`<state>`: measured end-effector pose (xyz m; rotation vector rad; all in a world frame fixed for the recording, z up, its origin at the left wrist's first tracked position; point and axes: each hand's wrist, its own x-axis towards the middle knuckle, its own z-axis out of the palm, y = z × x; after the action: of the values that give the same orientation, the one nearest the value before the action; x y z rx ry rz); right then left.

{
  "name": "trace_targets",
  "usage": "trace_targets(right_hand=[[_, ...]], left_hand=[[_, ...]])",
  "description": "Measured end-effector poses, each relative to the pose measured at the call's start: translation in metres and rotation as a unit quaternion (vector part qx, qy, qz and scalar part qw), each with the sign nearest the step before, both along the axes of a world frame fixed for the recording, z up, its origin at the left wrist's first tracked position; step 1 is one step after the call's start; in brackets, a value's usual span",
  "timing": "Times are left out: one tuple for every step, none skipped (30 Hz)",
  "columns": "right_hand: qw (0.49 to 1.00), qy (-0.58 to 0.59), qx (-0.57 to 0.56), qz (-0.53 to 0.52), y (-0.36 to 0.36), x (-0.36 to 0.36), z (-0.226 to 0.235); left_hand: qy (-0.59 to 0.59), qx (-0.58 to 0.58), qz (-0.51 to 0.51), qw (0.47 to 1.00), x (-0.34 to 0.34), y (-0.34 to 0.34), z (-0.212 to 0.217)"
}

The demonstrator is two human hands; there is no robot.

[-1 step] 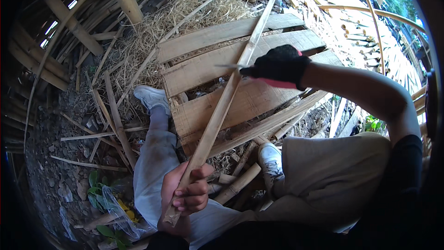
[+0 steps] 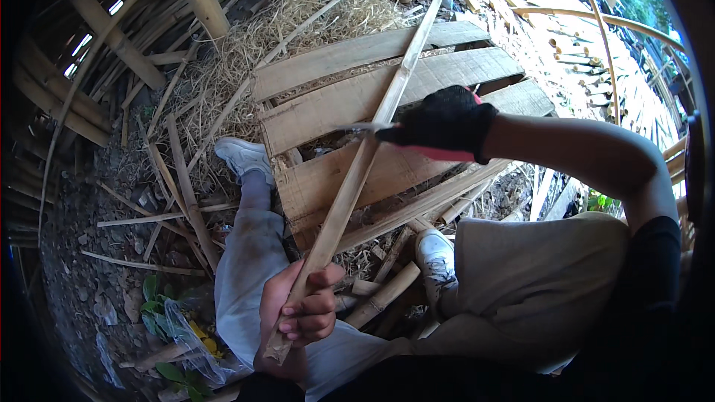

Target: The person sits on the ground and uses a knife to shave and smooth a long bamboo stick held in the left hand. The person repeatedly scrapes along the length of the bamboo, removing thin strips and refining its surface.

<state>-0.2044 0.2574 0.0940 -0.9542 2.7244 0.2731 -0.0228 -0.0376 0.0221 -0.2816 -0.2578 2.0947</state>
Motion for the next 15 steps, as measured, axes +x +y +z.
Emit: trace_targets(right_hand=[[0.997,-0.001,0.003,0.071,-0.014,0.021,0.006],[0.995,-0.053,0.002,0.086,-0.039,0.039,0.020],[0.990,-0.102,0.008,0.098,-0.055,0.055,0.029],[0.990,-0.103,-0.020,0.099,-0.050,0.070,0.024],[0.984,-0.110,-0.068,0.121,-0.052,0.077,0.021],[0.987,-0.109,-0.040,0.112,-0.053,0.077,0.022],[0.990,-0.089,-0.032,0.106,-0.050,0.070,0.020],[0.993,-0.064,-0.022,0.096,-0.041,0.054,0.018],[0.993,-0.047,-0.027,0.108,-0.039,0.032,0.011],[0.997,-0.015,-0.024,0.072,-0.018,0.011,-0.003],[0.998,0.011,-0.036,0.047,-0.022,0.003,0.004],[0.999,-0.039,-0.035,-0.011,-0.021,0.007,0.010],[0.998,-0.054,-0.030,0.021,-0.026,0.021,0.009],[0.996,-0.065,-0.025,0.051,-0.038,0.039,0.019],[0.994,-0.082,-0.003,0.078,-0.047,0.052,0.021]], left_hand=[[0.001,-0.005,-0.003,1.000,0.000,0.001,-0.002],[-0.005,-0.021,0.007,1.000,0.005,-0.003,0.001],[-0.004,-0.005,0.016,1.000,0.008,-0.004,0.001],[0.008,0.031,0.000,0.999,-0.001,0.004,-0.010],[0.011,0.048,0.004,0.999,0.000,0.006,-0.010],[0.002,0.039,0.009,0.999,0.001,0.007,-0.009],[-0.008,0.031,0.013,0.999,0.003,0.007,-0.008],[-0.013,0.024,0.013,1.000,0.002,0.009,-0.005],[-0.027,0.001,0.034,0.999,0.008,0.006,0.007],[-0.030,0.005,0.025,0.999,0.002,0.010,0.004],[-0.038,-0.005,0.029,0.999,0.001,0.010,0.008],[-0.024,-0.007,0.022,0.999,0.001,0.010,0.007],[-0.009,-0.009,0.016,1.000,0.003,0.011,0.004],[0.008,-0.010,0.006,1.000,0.003,0.012,0.003],[0.003,-0.013,0.004,1.000,0.004,0.011,0.003]])
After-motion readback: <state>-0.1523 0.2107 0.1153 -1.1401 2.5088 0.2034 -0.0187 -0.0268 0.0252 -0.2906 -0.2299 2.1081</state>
